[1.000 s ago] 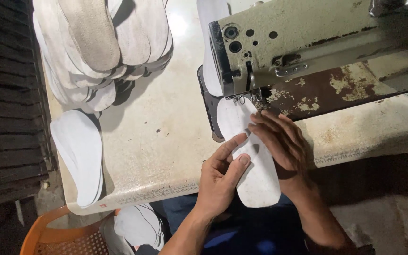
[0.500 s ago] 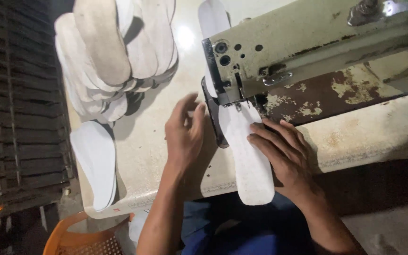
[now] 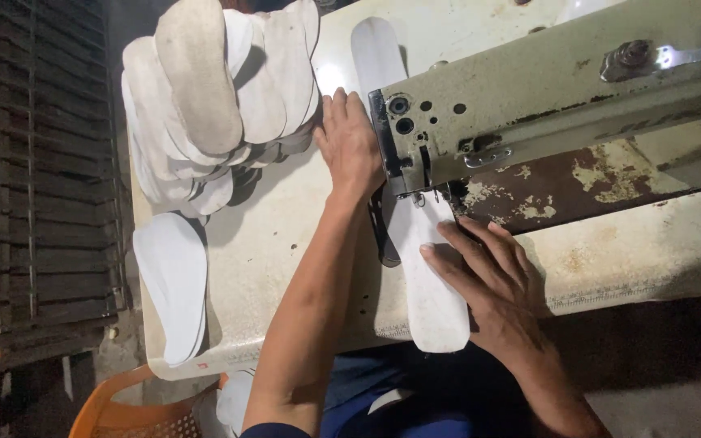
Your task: Stitching the edges of shoe insoles using an industrial sewing machine at a fast, professional pace.
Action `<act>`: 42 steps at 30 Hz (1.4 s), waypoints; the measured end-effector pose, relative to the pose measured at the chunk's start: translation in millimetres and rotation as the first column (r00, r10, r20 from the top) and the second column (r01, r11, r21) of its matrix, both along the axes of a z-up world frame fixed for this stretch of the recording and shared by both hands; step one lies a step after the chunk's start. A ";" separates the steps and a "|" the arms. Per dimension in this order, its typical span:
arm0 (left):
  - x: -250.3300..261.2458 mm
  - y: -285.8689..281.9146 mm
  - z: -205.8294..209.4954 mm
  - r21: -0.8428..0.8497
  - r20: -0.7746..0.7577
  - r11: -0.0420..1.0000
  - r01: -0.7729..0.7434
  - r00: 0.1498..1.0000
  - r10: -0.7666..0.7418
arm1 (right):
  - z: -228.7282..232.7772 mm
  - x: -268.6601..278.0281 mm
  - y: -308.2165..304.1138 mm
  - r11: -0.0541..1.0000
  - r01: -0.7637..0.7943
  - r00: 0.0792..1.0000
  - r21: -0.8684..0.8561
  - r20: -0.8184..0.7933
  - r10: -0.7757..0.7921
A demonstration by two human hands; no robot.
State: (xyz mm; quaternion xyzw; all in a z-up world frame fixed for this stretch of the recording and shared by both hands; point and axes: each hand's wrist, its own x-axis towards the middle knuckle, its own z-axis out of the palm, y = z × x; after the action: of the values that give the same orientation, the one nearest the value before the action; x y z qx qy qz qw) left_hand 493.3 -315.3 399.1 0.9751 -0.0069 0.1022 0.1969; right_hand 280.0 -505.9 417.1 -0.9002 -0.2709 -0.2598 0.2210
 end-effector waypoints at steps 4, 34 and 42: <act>-0.6 3.8 0.7 -0.161 0.152 0.987 -0.002 0.988 0.027 | -1.9 1.1 -2.5 0.998 -0.060 0.998 0.003 0.032 0.060; -312.6 307.7 -3.2 -0.610 0.217 0.508 -0.608 0.488 0.845 | -0.5 -1.2 2.9 0.995 -0.074 0.994 -0.064 0.074 0.079; -450.2 359.2 -259.9 -0.366 0.262 0.634 -0.682 0.578 0.773 | 1.5 -2.0 7.3 0.999 -0.026 0.997 -0.042 0.076 0.029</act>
State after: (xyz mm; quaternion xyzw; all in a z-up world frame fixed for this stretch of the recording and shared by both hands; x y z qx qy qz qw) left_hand 43.1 43.9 139.2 0.8190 0.3682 0.3686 0.2403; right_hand 278.0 -498.6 418.6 -0.8900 -0.2970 -0.2855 0.1954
